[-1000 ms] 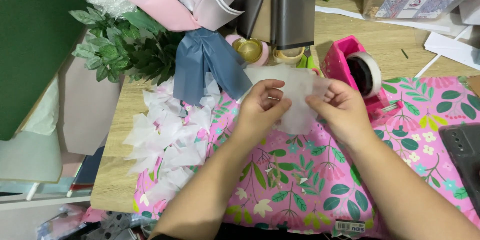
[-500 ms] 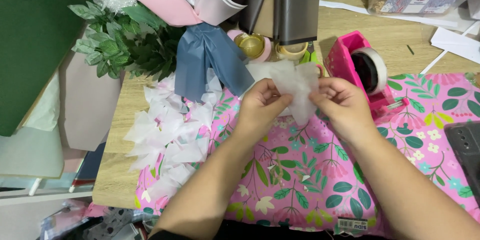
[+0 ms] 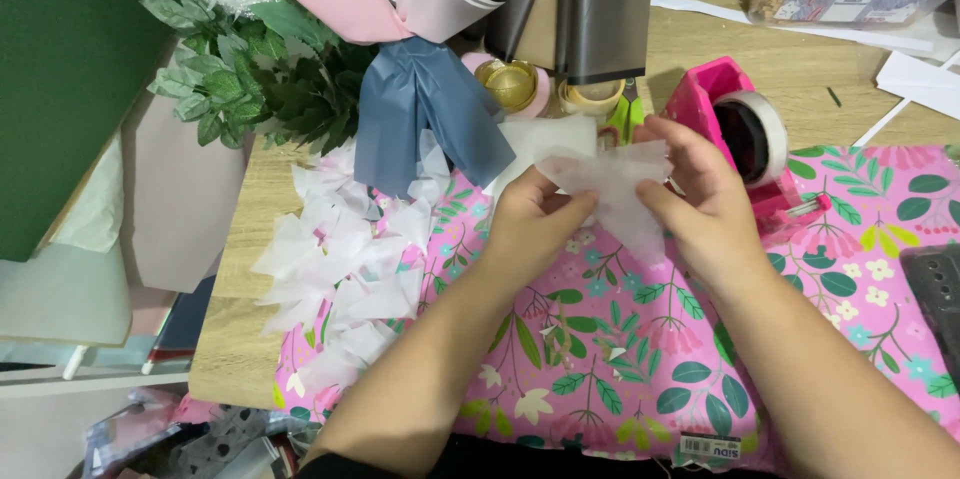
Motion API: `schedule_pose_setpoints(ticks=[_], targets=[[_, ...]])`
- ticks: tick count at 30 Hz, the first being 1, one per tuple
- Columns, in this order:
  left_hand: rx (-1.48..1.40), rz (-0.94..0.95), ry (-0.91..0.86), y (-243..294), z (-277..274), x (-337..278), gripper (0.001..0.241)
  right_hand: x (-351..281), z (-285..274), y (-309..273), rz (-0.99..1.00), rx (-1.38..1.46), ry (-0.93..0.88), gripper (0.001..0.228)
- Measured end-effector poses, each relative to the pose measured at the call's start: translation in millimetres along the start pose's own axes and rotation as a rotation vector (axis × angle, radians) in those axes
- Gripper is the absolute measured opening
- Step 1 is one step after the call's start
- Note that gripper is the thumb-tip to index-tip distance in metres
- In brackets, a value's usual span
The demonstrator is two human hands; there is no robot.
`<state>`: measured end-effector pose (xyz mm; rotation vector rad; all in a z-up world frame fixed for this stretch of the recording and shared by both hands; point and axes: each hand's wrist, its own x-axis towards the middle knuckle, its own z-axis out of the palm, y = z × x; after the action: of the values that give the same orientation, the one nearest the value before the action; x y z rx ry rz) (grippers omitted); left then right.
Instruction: The person folds small pieces of white tissue paper by hand on a floral-patterned table. They repeatedly pinch and fold the paper into small shapes, placing the finished pieces into a pile. The workspace includes various crafting supplies and artificial flowers.
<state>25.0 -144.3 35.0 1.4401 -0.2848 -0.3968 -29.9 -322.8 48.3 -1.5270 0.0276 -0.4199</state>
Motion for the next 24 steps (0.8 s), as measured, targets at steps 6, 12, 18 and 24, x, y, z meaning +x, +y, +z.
schedule_pose_setpoints(ticks=[6,12,18,24], targets=[[-0.032,0.035,0.010,3,0,1,0.028,-4,8,20,0.097,0.190,0.042,0.015],[-0.065,0.021,-0.053,0,3,-1,0.038,-5,-5,28,0.051,0.104,0.101,0.006],[-0.113,0.121,-0.032,-6,3,2,0.022,-5,-6,22,-0.006,0.082,0.100,0.021],[-0.149,0.169,-0.009,-4,1,2,0.015,-9,-13,19,-0.024,-0.059,0.114,0.023]])
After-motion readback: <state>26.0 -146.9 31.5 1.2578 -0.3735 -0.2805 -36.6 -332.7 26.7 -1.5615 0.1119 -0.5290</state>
